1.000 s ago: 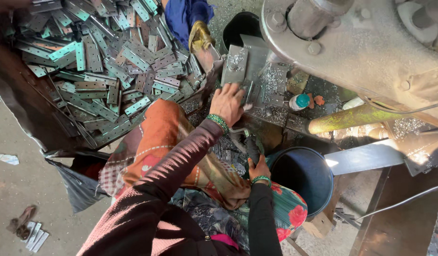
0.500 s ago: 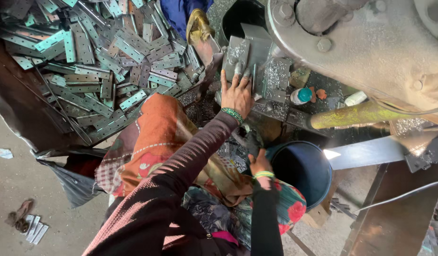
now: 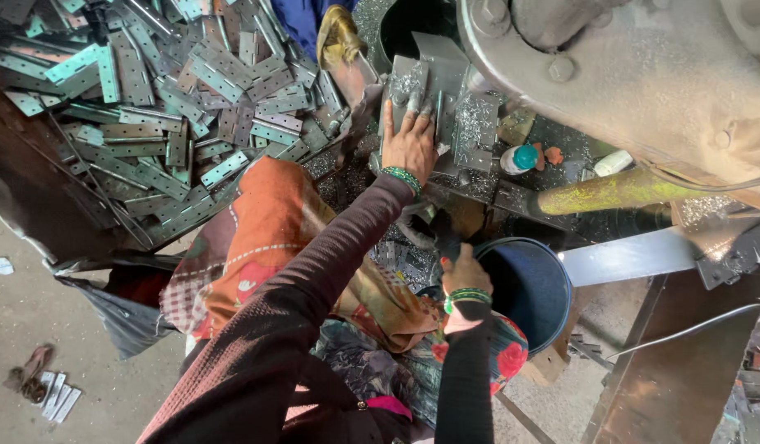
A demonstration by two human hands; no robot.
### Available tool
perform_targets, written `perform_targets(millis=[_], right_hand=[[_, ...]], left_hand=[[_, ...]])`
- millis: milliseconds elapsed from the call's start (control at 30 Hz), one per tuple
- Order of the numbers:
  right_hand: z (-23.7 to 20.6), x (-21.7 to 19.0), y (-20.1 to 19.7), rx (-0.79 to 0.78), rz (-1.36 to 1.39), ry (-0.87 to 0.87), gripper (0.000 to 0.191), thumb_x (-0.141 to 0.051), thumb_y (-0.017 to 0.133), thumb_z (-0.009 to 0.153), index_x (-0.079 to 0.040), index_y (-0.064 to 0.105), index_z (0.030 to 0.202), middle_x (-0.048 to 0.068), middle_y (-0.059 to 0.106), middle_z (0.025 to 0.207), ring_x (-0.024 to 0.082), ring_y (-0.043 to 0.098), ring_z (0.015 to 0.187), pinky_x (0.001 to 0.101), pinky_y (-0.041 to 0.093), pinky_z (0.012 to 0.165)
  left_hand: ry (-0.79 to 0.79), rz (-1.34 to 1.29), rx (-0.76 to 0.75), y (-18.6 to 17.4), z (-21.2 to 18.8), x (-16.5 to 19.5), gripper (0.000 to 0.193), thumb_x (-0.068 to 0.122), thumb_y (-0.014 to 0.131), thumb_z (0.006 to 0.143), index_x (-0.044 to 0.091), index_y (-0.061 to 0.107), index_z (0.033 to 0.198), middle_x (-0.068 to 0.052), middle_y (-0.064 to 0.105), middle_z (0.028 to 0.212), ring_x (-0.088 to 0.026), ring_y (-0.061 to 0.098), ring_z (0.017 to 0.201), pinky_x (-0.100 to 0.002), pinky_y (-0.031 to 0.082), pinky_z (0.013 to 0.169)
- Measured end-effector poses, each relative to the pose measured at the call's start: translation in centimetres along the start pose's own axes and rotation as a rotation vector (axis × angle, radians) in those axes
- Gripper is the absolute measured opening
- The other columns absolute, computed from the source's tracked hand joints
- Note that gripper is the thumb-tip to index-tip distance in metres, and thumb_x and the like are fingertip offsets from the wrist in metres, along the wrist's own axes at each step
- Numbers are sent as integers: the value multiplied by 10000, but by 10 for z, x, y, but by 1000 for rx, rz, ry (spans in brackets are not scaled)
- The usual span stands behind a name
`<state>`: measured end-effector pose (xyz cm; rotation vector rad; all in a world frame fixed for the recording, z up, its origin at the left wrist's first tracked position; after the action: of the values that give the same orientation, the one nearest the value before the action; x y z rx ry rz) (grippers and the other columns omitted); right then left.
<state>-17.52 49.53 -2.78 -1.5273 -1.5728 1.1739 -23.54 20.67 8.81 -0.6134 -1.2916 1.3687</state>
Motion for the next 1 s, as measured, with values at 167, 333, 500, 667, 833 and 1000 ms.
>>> perform_targets(millis=[167,333,500,667,833,1000], right_hand=[[22,8,67,37,88,-77,552,-396,630,955,-68,386,1326,329,674,1096,530,646,1012,626,498,846],[34,6,55,-15,23,-80,558,-410,602,988,-55,382,1358,327,709,1039,516,671,994,608,519,849],[-3,-3,-14,113,-54,-114,466,-364,636,914,-153,458,1288,225,718,1063,485,688,938,609,529,784],[-14,-22,4,130,-71,-11,456,-412,635,950,-131,470,1269,205,717,1024,483,695,919,613,544,746],[-9,-17,12,123,-71,-57,451,-417,622,986,-117,463,1282,222,720,1046,496,692,937,612,540,776],[-7,-15,-24,-70,-58,55,524,-451,630,951,-167,433,1345,253,704,1072,494,673,1001,594,528,846]], left_hand=[[31,61,1,5,2,1,555,286,554,892,148,540,1428,-57,387,1608,-271,257,1521,-653,-33,1190],[54,44,-53,7,-2,-5,547,288,514,997,118,512,1517,-56,415,1628,-262,239,1557,-651,-83,1246],[64,150,-250,21,15,-6,495,340,467,966,156,546,1418,-63,396,1613,-272,209,1537,-632,-106,1201],[52,126,-171,21,25,-7,498,280,481,976,115,571,1438,-76,461,1588,-285,224,1567,-633,-123,1205],[82,99,-117,23,17,-3,485,278,474,965,116,583,1409,-84,483,1554,-277,268,1521,-640,-110,1203],[84,145,-131,26,20,-7,495,302,463,1003,103,587,1438,-88,510,1528,-282,312,1518,-629,-102,1226]])
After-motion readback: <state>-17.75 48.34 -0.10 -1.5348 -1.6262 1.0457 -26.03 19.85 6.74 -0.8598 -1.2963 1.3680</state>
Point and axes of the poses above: each hand's wrist, its own z-axis towards the middle knuckle, its own y-axis out of the palm, x = y × z, the point moved 6 cm from there along z, towards the middle knuckle
